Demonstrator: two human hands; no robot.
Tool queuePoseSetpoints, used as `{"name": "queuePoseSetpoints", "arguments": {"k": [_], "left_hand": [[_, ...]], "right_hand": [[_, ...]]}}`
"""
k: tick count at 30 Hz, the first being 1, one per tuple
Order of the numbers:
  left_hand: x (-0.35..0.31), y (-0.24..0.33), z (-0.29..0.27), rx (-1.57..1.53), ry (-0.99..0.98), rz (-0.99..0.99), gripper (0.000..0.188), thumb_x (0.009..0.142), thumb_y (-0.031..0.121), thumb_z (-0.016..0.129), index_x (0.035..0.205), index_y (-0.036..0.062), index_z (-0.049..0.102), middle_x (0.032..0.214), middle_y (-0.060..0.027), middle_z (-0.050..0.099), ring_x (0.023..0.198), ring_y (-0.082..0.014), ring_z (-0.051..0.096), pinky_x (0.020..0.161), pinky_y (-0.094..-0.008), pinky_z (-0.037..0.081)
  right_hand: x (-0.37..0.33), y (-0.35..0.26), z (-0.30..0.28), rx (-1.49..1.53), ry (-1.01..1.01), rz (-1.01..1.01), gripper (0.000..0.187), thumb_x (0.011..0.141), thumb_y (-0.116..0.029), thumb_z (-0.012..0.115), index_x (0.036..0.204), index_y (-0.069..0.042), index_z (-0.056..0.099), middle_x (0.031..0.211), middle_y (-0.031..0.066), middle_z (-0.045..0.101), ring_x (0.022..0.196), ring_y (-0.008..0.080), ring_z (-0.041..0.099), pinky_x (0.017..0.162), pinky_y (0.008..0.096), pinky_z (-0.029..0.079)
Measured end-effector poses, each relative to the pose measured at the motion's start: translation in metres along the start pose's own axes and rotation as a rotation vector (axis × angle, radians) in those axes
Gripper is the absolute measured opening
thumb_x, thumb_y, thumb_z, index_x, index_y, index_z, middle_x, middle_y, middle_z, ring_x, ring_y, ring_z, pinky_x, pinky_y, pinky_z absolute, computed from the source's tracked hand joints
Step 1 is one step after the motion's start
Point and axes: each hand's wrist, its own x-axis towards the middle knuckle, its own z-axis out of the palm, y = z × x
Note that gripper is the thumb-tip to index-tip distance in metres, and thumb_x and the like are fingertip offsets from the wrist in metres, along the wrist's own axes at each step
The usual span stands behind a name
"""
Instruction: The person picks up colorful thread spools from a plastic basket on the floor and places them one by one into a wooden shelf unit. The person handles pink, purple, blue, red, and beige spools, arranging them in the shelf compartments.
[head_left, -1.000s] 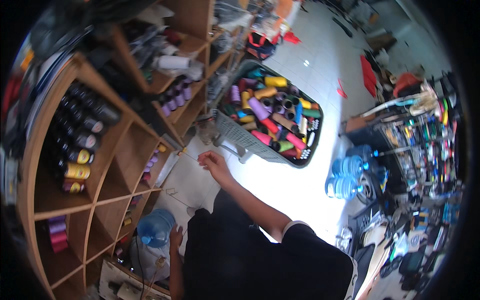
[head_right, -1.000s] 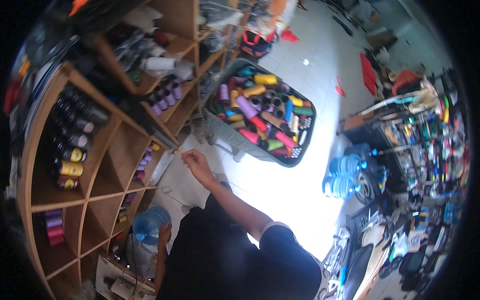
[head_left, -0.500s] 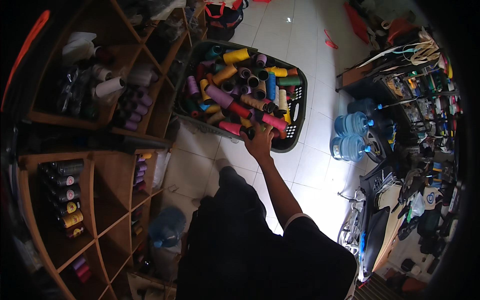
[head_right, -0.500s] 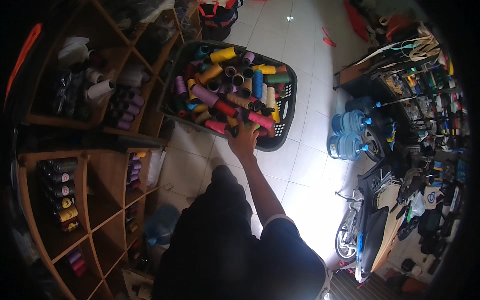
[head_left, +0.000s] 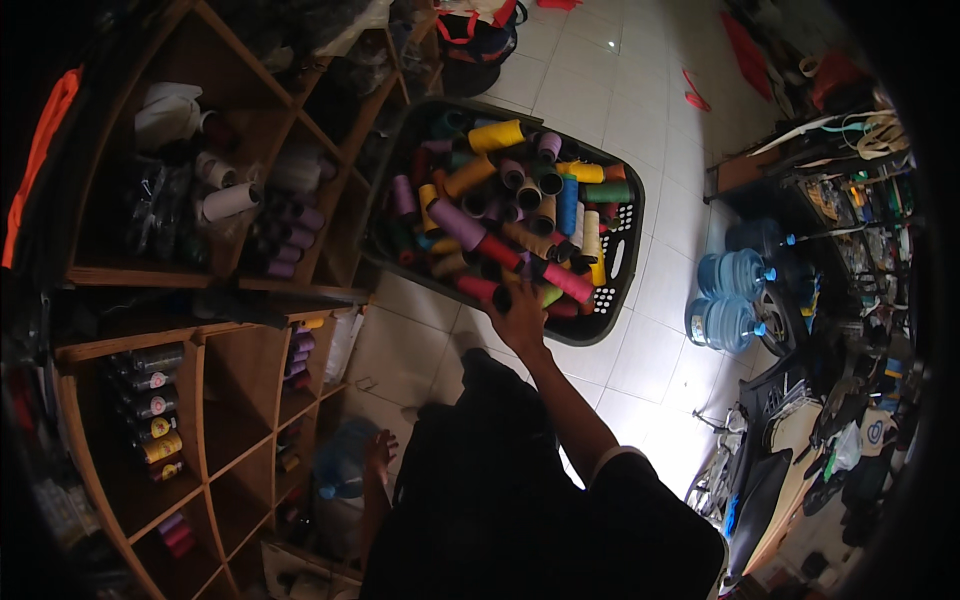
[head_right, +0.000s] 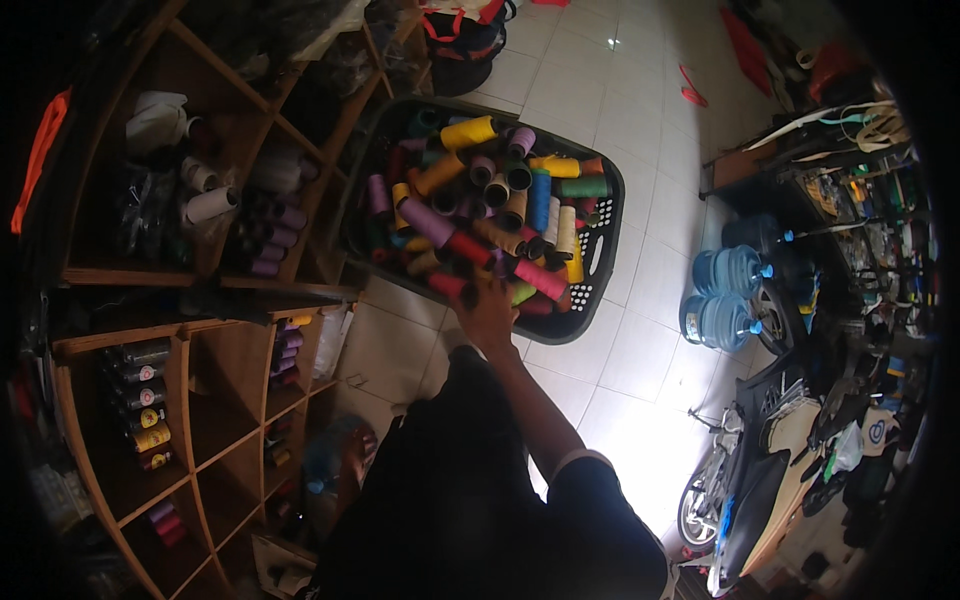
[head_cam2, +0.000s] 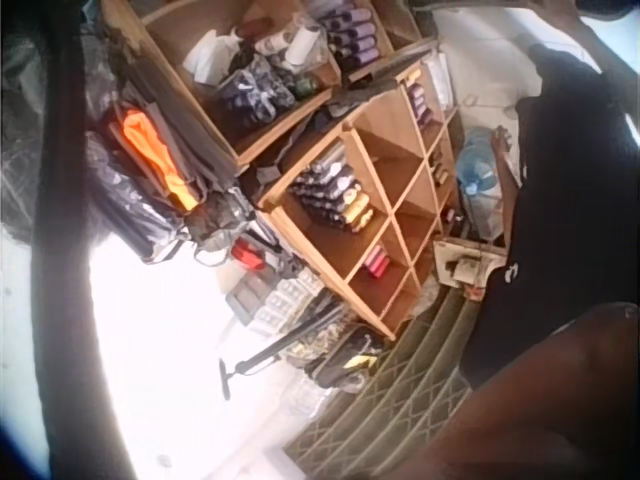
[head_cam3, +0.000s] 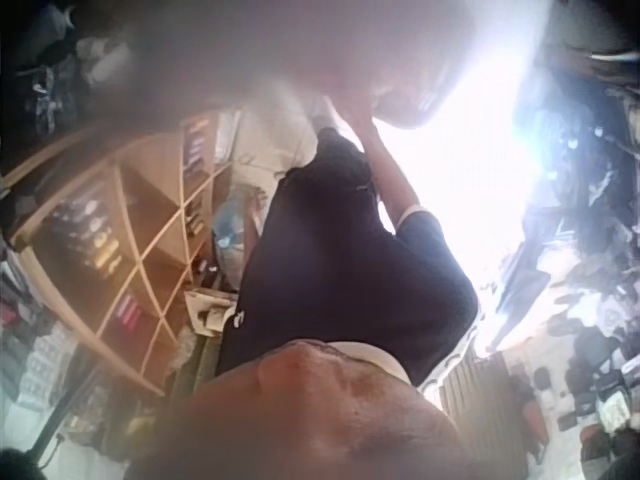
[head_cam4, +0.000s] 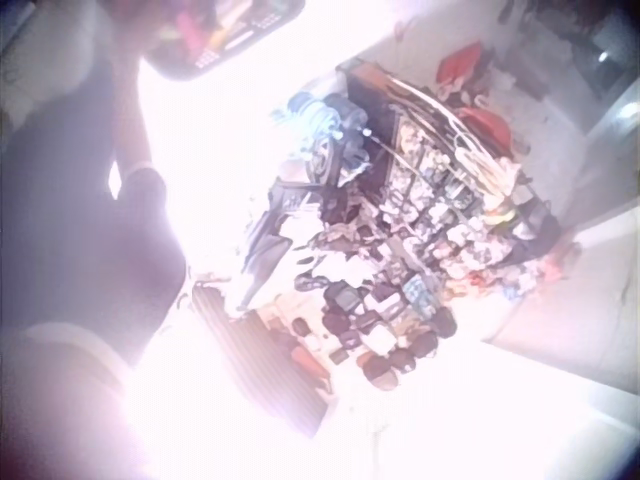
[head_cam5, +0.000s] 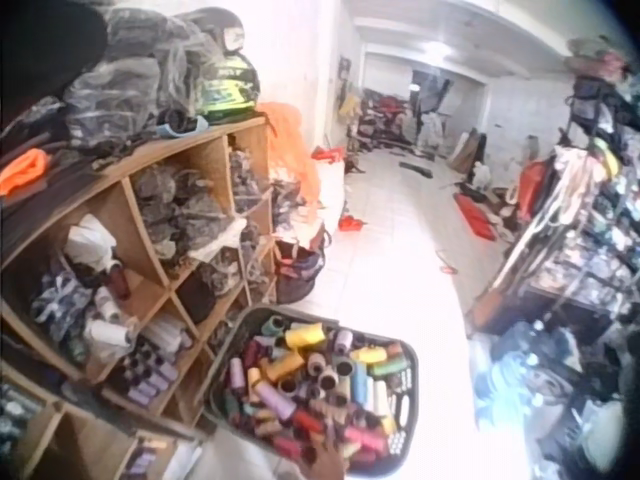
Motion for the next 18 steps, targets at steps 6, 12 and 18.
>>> {"name": "queuePoseSetpoints", "arguments": {"k": [6,12,18], "left_hand": [[0.007,-0.100,-0.016,0.264,-0.131,0.388,0.029,0.097,0.032,0.053,0.101,0.0041,0.061,0.076,-0.0028,0.057,0.064,-0.0121,0.053,0.057,-0.0321,0.044],[-0.009,-0.126,-0.031,0.235,-0.108,0.456,0.029,0.097,0.035,0.052,0.103,0.0072,0.060,0.080,-0.0021,0.060,0.065,-0.0125,0.055,0.057,-0.0338,0.043],[-0.020,-0.092,-0.007,-0.245,0.160,-0.051,0.037,0.094,0.040,0.054,0.121,0.0141,0.052,0.093,0.0017,0.063,0.080,-0.0118,0.060,0.065,-0.0344,0.046]], "right_hand": [[-0.001,-0.031,-0.070,0.222,0.081,-0.262,0.051,0.072,-0.021,0.079,0.111,0.001,0.056,0.104,0.0167,0.055,0.100,0.0352,0.051,0.087,0.0432,0.044],[0.070,-0.109,-0.100,0.237,0.097,-0.670,0.058,0.063,-0.018,0.079,0.113,0.001,0.056,0.109,0.0181,0.056,0.109,0.0378,0.052,0.092,0.0426,0.044],[0.206,-0.145,-0.021,0.081,-0.152,-0.842,0.070,0.064,-0.036,0.076,0.121,0.000,0.057,0.120,0.0216,0.057,0.119,0.0374,0.051,0.098,0.0433,0.043]]}}
